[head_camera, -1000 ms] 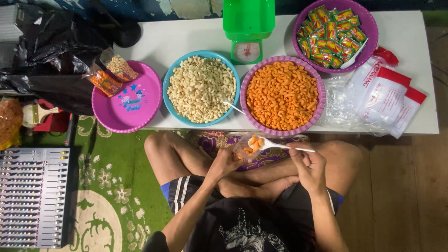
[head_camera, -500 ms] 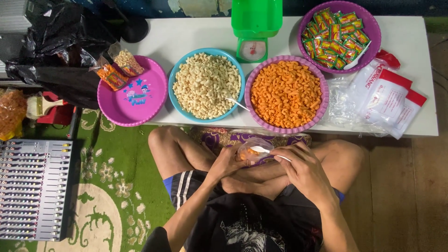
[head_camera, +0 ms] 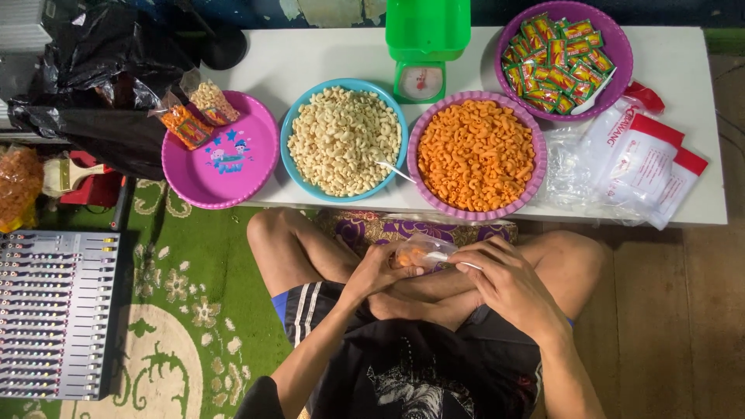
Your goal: A person sitting on the floor is packing orange snacks into small plastic bags using a spoon.
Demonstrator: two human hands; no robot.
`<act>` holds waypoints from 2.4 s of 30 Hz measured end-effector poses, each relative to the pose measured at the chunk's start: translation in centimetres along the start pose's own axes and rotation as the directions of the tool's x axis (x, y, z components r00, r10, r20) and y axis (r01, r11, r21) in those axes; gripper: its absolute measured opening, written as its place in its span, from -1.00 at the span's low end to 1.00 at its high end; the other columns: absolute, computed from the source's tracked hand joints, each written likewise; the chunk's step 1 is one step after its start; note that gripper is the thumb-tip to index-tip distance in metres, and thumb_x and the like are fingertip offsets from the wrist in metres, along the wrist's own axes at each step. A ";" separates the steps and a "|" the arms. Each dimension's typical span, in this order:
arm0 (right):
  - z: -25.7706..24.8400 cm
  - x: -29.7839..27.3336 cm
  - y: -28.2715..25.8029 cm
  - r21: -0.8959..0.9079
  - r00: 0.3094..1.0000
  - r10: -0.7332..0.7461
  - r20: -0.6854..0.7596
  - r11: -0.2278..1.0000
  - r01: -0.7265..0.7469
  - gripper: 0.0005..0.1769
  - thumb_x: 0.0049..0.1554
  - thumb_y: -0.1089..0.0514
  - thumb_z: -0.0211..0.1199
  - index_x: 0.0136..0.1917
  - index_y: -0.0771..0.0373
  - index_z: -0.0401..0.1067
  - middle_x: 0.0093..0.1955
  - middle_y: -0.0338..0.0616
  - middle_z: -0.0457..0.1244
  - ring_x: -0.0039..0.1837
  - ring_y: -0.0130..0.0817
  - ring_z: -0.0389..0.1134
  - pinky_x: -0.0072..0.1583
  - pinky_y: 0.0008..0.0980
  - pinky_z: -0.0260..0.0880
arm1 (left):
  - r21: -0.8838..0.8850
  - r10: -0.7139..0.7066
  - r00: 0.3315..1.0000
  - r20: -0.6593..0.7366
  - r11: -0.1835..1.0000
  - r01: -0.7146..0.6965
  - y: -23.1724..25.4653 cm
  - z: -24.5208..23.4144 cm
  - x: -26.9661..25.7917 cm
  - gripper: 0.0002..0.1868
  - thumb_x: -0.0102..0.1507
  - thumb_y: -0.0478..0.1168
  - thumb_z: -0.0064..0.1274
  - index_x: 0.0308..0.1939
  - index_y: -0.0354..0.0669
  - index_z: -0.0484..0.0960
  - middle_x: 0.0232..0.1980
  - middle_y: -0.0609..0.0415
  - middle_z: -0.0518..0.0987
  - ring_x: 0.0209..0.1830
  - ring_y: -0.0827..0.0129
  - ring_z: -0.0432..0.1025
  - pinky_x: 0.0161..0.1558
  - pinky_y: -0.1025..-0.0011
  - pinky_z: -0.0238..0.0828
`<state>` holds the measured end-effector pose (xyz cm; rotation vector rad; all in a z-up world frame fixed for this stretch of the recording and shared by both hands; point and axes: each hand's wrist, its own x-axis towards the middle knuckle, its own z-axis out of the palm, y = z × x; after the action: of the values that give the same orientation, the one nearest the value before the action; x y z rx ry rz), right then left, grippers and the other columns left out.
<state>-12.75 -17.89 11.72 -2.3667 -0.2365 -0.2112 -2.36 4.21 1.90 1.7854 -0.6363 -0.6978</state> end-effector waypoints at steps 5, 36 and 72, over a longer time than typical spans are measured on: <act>-0.3 -0.1 0.3 -0.038 0.999 0.008 0.043 0.999 -0.006 -0.81 0.27 0.18 0.11 0.06 0.08 0.53 -0.06 -0.19 0.40 -0.06 -0.14 0.37 0.04 -0.21 0.44 | 0.020 0.007 1.000 0.015 1.000 -0.007 -1.1 0.2 0.0 -0.59 0.06 0.00 0.43 -0.12 -0.07 0.68 -0.32 0.00 0.67 -0.29 0.24 0.57 -0.20 0.32 0.48; 1.8 0.1 0.9 0.069 0.995 0.061 -0.075 0.996 -0.056 -0.77 0.28 0.13 0.14 0.11 -0.04 0.60 0.02 -0.30 0.43 -0.06 -0.26 0.40 0.03 -0.33 0.44 | 0.048 -0.044 0.997 0.057 0.998 0.041 -9.4 2.2 0.2 -0.47 0.02 -0.04 0.45 0.05 -0.01 0.68 -0.27 -0.08 0.67 -0.19 0.09 0.60 -0.14 0.18 0.49; 1.2 0.4 0.7 0.059 0.998 0.057 -0.028 0.997 -0.055 -0.78 0.22 0.26 0.18 0.08 0.08 0.57 0.01 -0.21 0.42 -0.06 -0.21 0.38 0.01 -0.25 0.43 | 0.044 0.024 0.999 0.043 0.999 -0.026 -4.8 1.0 0.5 -0.46 0.08 -0.04 0.39 0.11 -0.06 0.65 -0.08 -0.12 0.70 -0.02 -0.04 0.60 -0.01 0.11 0.53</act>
<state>-12.06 -17.54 10.47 -2.3073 -0.1599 -0.2096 -2.33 4.63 -3.01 1.8044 -0.7065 -0.7108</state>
